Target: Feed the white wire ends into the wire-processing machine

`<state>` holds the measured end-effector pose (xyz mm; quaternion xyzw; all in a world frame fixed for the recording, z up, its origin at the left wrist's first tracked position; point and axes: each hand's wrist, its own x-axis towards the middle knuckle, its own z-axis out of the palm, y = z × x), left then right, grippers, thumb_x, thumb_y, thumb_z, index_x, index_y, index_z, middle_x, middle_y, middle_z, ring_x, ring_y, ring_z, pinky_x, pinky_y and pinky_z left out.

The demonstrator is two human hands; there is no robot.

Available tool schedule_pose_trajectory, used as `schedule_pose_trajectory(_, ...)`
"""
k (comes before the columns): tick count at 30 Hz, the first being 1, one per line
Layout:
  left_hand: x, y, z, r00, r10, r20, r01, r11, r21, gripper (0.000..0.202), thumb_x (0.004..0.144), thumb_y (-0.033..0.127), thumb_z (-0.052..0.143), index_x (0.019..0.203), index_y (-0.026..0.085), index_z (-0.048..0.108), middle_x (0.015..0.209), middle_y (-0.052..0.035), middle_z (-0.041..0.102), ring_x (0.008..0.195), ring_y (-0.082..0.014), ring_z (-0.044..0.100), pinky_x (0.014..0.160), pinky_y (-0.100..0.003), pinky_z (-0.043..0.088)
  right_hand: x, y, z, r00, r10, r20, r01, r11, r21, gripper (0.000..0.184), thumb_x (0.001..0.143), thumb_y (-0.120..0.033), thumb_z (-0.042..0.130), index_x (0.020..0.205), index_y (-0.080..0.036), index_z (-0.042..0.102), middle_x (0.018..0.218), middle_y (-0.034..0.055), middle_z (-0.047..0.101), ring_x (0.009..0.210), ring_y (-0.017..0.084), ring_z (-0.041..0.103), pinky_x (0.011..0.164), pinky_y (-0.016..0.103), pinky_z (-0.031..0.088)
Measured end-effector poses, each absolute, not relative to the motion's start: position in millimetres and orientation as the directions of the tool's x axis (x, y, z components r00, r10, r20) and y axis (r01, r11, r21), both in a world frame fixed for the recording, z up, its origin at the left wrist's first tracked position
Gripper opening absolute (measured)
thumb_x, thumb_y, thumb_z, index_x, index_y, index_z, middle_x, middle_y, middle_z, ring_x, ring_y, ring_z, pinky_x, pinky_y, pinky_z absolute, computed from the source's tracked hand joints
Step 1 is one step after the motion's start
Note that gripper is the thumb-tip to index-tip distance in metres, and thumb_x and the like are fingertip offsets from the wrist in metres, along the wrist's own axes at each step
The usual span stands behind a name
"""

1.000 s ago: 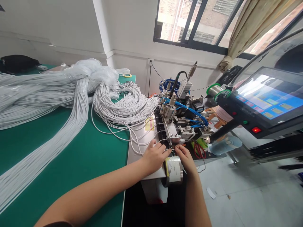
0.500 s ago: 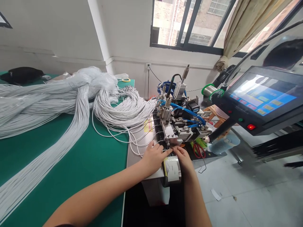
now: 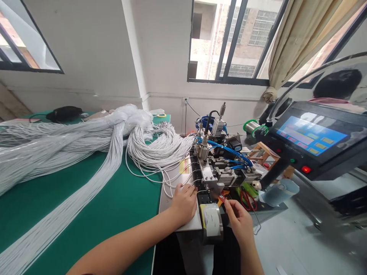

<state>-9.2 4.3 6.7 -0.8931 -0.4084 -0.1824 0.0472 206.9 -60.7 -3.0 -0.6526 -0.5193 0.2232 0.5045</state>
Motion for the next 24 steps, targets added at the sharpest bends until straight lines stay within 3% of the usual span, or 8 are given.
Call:
schedule_pose_trajectory(6,-5,3,12,0.524,0.785,0.329,0.803,-0.584,0.116,0.048,0.091,0.033,0.039,0.136,0.016,0.046,0.137,-0.0112,0.05,0.125,-0.0271,0.04,0.106,-0.048,0.026,177,-71,7,0.138,0.827,0.545,0.589,0.374,-0.716,0.022,0.091,-0.036,0.055,0.08,-0.019,0.064,0.069,0.003,0.064,0.059,0.016,0.059,0.058,0.023,0.046)
schedule_pose_trajectory(10,-3,5,12,0.504,0.804,0.315,0.817,-0.563,0.128,0.05,0.091,0.035,0.041,0.139,0.019,0.041,0.14,-0.0094,0.046,0.128,-0.0264,0.036,0.108,-0.047,0.025,151,-65,-1,-0.113,0.783,0.612,0.56,0.559,-0.612,0.02,0.093,-0.026,0.05,0.078,-0.019,0.061,0.067,0.0021,0.063,0.057,0.015,0.058,0.055,0.022,0.044)
schedule_pose_trajectory(17,-1,9,7,0.525,0.773,0.358,0.78,-0.604,0.161,0.051,0.087,0.026,0.047,0.136,0.015,0.044,0.132,-0.0116,0.053,0.122,-0.0259,0.043,0.105,-0.044,0.031,142,-63,-12,-0.215,0.692,0.689,0.585,0.656,-0.477,0.016,0.092,-0.02,0.05,0.079,-0.019,0.06,0.067,0.0024,0.062,0.058,0.015,0.059,0.056,0.023,0.042)
schedule_pose_trajectory(21,-5,16,17,0.588,0.712,0.385,0.695,-0.687,0.21,0.037,0.084,0.016,0.048,0.118,0.02,0.06,0.108,-0.0066,0.065,0.101,-0.0194,0.057,0.092,-0.033,0.044,146,-67,-15,-0.237,0.647,0.725,0.603,0.683,-0.412,0.015,0.09,-0.02,0.052,0.079,-0.02,0.06,0.064,0.0022,0.061,0.056,0.016,0.06,0.055,0.024,0.042)
schedule_pose_trajectory(24,-15,37,35,0.503,0.766,0.4,0.756,-0.614,0.226,0.031,0.083,0.013,0.047,0.107,0.02,0.065,0.105,-0.0055,0.065,0.101,-0.0181,0.058,0.091,-0.03,0.044,145,-66,-23,-0.228,0.59,0.774,0.649,0.685,-0.331,0.015,0.089,-0.019,0.053,0.076,-0.02,0.062,0.061,0.0021,0.06,0.054,0.016,0.059,0.053,0.025,0.042)
